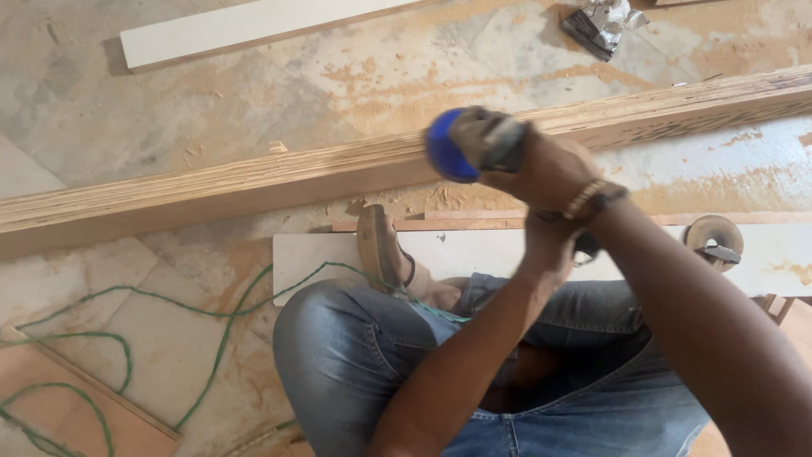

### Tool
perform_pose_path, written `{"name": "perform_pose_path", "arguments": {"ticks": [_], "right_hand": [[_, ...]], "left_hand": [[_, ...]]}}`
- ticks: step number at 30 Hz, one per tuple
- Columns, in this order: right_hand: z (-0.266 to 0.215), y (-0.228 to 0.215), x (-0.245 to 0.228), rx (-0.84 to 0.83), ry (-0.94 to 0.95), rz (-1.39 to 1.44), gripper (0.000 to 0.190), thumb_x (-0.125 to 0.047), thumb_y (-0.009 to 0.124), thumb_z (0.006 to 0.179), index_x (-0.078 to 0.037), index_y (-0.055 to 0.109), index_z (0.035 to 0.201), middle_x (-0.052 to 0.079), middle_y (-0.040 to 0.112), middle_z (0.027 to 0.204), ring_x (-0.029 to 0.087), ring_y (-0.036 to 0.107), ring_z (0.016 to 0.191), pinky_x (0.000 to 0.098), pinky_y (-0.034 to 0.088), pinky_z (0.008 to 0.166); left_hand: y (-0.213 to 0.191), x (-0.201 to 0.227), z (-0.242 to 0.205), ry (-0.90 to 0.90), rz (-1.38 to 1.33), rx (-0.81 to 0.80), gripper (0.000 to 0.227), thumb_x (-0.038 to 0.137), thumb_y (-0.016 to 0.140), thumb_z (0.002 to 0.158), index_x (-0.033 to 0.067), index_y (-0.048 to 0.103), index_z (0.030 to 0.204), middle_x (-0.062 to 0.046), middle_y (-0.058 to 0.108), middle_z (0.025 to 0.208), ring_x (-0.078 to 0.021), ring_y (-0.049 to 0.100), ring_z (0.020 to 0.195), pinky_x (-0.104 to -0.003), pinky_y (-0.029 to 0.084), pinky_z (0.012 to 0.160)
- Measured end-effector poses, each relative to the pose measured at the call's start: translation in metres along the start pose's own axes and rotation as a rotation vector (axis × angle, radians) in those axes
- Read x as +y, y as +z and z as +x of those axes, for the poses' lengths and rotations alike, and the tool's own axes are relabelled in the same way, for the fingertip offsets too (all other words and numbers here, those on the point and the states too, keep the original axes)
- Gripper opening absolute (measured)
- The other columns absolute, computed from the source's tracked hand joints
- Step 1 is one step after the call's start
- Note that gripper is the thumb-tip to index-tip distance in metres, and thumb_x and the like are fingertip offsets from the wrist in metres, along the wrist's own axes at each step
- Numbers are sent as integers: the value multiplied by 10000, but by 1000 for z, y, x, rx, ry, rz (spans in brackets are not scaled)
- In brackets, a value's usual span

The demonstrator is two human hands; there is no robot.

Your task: The person sands the surface and edges of a long wooden board using an angle grinder while sitting on the floor.

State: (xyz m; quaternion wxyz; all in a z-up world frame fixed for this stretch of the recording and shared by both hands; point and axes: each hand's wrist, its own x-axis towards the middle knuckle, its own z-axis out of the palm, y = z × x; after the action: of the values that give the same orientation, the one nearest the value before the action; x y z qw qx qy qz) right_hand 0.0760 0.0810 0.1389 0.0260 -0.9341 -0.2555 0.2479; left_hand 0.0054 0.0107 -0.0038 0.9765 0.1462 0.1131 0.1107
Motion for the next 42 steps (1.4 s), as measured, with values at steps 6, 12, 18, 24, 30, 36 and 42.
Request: {"name": "perform_pose_path", "arguments": {"ticks": [6,12,18,24,30,36,42], "right_hand": [[-21,4,68,197,108,46,609,-489,835,864,15,699,1177,254,747,995,346,738,899,437,622,814],[-7,10,41,71,44,133,622,-505,730,844,-96,641,1304,180,776,1012,293,773,832,429,650,715],[-8,2,-24,-23,-72,-96,889,-622,778,801,-19,490,1387,189,737,1035,300,756,842,401,643,699],[-4,0,-4,-23,1,-60,857,-604,772,817,11,496,1347,188,742,1012,295,756,837,405,642,683],[-10,6,69,94,149,113,663,-488,775,847,10,622,1257,207,754,968,310,772,829,438,659,700],[-12,5,70,130,165,129,624,-481,783,864,-6,653,1248,203,754,987,317,768,855,429,649,737],[-10,1,6,-3,47,51,848,-550,776,822,21,475,1372,193,729,1045,301,765,875,415,654,703]], "left_hand": [[3,-38,-3,-147,53,-175,540,57,835,861,-59,542,1299,-141,671,1115,-242,696,938,-395,614,740],[1,-22,-4,-90,88,-65,569,53,834,834,-37,552,1320,-137,674,1133,-225,696,948,-365,626,760],[-9,4,2,169,-50,68,533,-28,779,827,-49,564,1314,-120,682,1164,-211,705,1004,-340,620,821],[-3,-3,-1,66,-11,43,532,-29,800,823,-35,569,1302,-125,684,1158,-203,707,1001,-339,618,856],[4,-30,-5,-202,33,-155,562,67,841,838,-48,564,1314,-124,686,1142,-223,700,973,-385,611,825],[4,-30,-3,-200,72,-151,550,93,850,841,-57,569,1289,-125,691,1101,-231,703,931,-389,618,766],[-1,-1,-6,15,51,-35,528,59,851,820,-25,600,1277,-83,703,1082,-172,712,889,-311,620,716]]}}
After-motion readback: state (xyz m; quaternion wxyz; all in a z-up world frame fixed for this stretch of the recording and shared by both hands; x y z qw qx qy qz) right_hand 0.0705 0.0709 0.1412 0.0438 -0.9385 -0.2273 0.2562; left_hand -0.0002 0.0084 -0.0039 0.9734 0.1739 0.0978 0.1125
